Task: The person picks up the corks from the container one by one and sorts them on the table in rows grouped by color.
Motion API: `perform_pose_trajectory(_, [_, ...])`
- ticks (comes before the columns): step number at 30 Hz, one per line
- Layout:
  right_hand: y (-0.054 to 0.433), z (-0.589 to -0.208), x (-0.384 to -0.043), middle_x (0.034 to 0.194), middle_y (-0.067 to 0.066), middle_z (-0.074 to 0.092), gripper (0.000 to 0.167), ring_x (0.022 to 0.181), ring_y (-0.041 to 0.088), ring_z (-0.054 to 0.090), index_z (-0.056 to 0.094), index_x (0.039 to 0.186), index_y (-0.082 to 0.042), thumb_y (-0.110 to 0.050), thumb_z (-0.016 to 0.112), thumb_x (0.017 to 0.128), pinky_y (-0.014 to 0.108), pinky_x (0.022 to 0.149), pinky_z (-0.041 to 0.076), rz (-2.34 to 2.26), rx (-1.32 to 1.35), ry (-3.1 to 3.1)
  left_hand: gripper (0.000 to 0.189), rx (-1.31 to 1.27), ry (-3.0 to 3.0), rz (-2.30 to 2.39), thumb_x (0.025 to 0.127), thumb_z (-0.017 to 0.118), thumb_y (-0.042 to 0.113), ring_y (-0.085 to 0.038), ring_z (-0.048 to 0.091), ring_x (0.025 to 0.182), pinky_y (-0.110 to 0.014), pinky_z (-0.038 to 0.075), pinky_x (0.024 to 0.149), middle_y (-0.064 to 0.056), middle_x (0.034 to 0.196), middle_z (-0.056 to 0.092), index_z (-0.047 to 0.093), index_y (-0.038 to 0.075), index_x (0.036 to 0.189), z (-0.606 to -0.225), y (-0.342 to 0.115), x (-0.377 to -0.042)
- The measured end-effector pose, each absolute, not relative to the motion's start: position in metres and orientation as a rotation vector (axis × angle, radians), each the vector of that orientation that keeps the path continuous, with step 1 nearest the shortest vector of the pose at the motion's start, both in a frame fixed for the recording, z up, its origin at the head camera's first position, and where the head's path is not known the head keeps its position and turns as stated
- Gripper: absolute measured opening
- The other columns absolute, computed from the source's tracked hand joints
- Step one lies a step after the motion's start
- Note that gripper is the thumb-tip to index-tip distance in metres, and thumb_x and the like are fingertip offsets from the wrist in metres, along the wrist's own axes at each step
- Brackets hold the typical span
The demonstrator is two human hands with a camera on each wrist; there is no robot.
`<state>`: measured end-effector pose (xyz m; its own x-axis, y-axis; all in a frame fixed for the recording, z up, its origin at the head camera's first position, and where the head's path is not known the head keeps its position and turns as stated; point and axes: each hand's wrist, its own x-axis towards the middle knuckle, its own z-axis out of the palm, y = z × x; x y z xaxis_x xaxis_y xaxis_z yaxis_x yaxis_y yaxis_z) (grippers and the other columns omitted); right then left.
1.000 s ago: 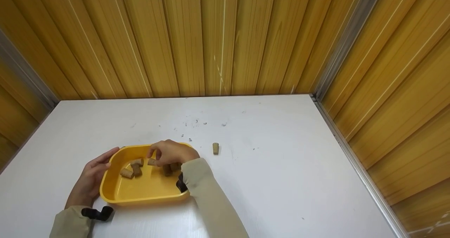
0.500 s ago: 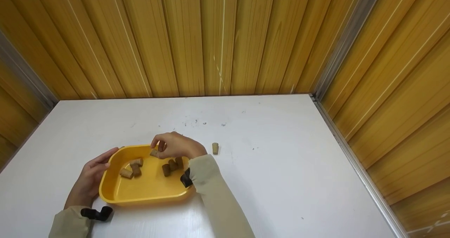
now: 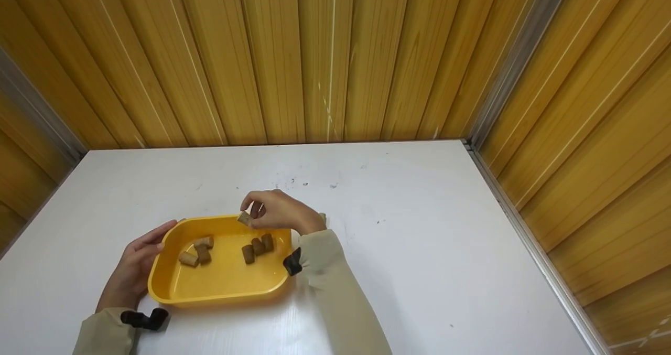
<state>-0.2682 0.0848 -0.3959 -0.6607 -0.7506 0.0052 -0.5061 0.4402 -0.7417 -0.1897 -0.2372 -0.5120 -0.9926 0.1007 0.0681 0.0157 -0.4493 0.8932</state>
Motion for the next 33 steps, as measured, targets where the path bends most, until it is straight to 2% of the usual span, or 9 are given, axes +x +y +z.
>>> perform_pose_trajectory(9, [0.098,-0.398,-0.268,0.095,0.006,0.071,0.027,0.086,0.013,0.065,0.064,0.110,-0.011,-0.006,0.066,0.084,0.025,0.079,0.056,-1.149,-1.028,2.395,0.048,0.186,1.544,2.657,0.091,0.041,-0.011,-0.016,0.057,0.123,-0.028,0.046,0.104,-0.004,0.131,0.062,0.040,-0.009,0.139,-0.512,-0.238,-0.190])
perform_pose_trajectory(13, [0.105,-0.399,-0.268,0.095,0.007,0.070,0.028,0.086,0.015,0.065,0.064,0.111,-0.012,-0.009,0.069,0.084,0.028,0.081,0.057,-1.195,-0.980,2.422,0.047,0.216,1.527,2.667,0.092,0.040,-0.012,-0.016,0.057,0.123,-0.028,0.046,0.104,-0.005,0.131,0.063,0.040,-0.010,0.138,-0.512,-0.238,-0.190])
perform_pose_trajectory(19, [0.118,-0.406,-0.271,0.095,0.006,0.069,0.028,0.084,0.014,0.064,0.063,0.112,-0.011,-0.013,0.071,0.085,0.028,0.079,0.057,-1.238,-0.902,2.492,0.047,0.222,1.541,2.655,0.092,0.042,-0.011,-0.016,0.057,0.123,-0.029,0.046,0.104,-0.005,0.131,0.063,0.039,-0.010,0.139,-0.513,-0.238,-0.191])
perform_pose_trajectory(23, [0.128,-0.412,-0.273,0.094,0.005,0.069,0.028,0.082,0.013,0.064,0.064,0.112,-0.012,-0.013,0.071,0.084,0.028,0.077,0.056,-1.296,-0.832,2.527,0.048,0.192,1.561,2.645,0.092,0.044,-0.010,-0.016,0.057,0.124,-0.029,0.046,0.104,-0.005,0.131,0.063,0.040,-0.010,0.139,-0.512,-0.239,-0.191])
perform_pose_trajectory(33, [0.153,-0.422,-0.277,0.096,0.010,0.068,0.030,0.085,0.017,0.064,0.064,0.111,-0.010,-0.013,0.072,0.082,0.031,0.080,0.055,-1.413,-0.629,2.620,0.048,0.169,1.582,2.644,0.092,0.043,-0.009,-0.015,0.057,0.124,-0.029,0.046,0.104,-0.004,0.131,0.063,0.037,-0.010,0.140,-0.513,-0.239,-0.191])
